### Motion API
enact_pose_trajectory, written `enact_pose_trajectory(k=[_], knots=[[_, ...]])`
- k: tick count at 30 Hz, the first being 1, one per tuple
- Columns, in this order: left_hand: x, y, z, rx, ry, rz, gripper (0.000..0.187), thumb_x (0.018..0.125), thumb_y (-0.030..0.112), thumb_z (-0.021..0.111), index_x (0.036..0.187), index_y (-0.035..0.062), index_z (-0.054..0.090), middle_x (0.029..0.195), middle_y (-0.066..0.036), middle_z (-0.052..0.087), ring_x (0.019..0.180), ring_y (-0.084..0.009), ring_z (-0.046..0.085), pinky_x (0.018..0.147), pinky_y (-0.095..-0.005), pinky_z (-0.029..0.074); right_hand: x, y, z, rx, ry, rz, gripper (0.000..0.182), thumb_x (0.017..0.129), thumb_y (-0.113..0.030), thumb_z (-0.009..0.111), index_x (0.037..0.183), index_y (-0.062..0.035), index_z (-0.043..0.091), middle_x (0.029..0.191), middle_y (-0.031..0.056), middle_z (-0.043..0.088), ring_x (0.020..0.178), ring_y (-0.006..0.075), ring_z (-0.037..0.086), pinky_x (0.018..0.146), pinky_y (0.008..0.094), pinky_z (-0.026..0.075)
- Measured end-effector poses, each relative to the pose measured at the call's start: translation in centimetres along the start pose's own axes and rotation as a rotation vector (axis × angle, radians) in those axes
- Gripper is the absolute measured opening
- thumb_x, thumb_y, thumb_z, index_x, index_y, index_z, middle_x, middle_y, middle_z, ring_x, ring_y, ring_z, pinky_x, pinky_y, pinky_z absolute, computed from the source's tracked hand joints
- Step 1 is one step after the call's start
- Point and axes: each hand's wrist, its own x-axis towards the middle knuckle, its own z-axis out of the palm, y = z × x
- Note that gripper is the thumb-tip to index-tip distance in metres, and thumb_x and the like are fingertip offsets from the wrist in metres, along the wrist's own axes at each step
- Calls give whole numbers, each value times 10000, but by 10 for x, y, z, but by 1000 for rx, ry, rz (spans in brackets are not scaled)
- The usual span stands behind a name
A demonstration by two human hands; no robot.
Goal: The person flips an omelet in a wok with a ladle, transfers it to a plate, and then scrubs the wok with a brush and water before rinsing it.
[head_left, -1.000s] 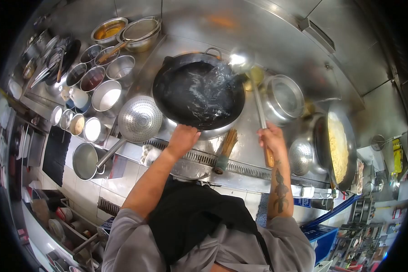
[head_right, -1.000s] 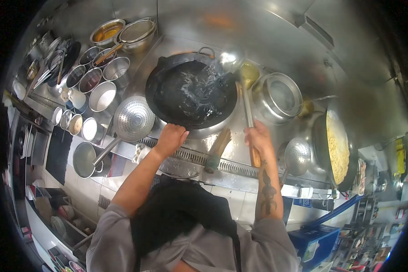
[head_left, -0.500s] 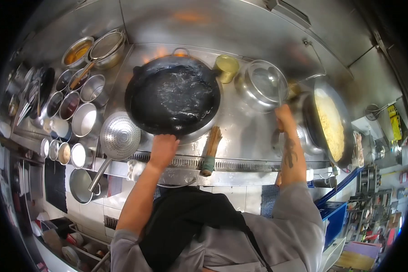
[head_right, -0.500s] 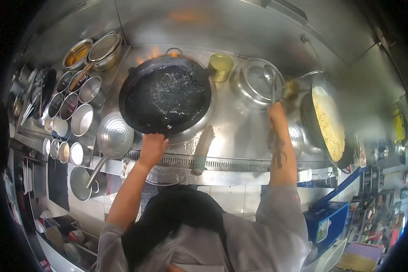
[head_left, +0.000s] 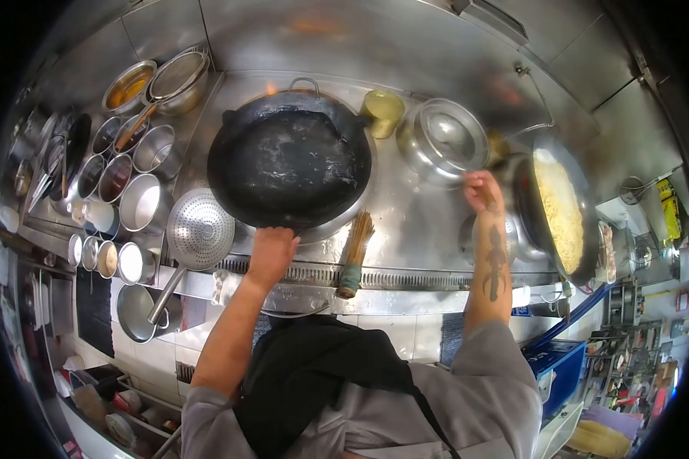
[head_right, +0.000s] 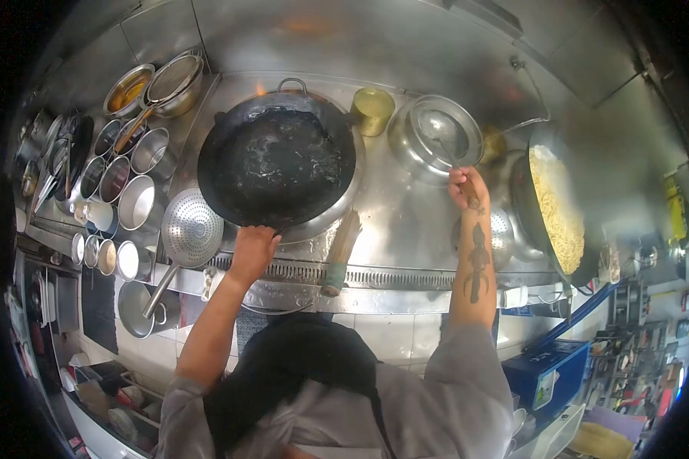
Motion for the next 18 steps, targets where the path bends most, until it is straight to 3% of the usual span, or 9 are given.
enact_pose_trajectory(k=[4,10,13,17,18], knots=[[-2,-3,0,-49,4,17,179,819,196,611,711,67,549,709,-115,567,711,-302,550,689,-422,396,-44,11,59,45,-99,19,302,873,-143,461,1115,34,493,767,-21,519,551,55,473,498,242,333],[-5,-6,5,6,52,32,185,808,219,617,707,77,554,697,-94,571,706,-279,558,687,-410,401,-86,58,135,-3,-195,38,352,884,-145,436,1178,48,455,793,-19,480,557,56,466,492,241,343],[-6,-8,7,-31,72,29,179,804,215,618,704,78,561,695,-90,578,704,-276,561,687,-407,403,-92,95,143,131,-262,111,386,885,-143,423,1216,56,434,807,-7,481,557,64,471,491,236,350],[-9,-11,11,-50,90,21,177,801,219,622,710,73,579,710,-92,596,709,-281,570,690,-411,406,-86,144,158,187,-229,236,421,876,-146,432,1237,69,414,823,14,480,550,72,468,475,243,347],[-9,-12,11,-52,90,21,176,800,220,623,712,73,581,708,-93,597,709,-281,572,690,-411,407,-84,153,165,131,-141,232,420,862,-139,448,1233,56,417,785,19,479,525,81,464,453,254,346]])
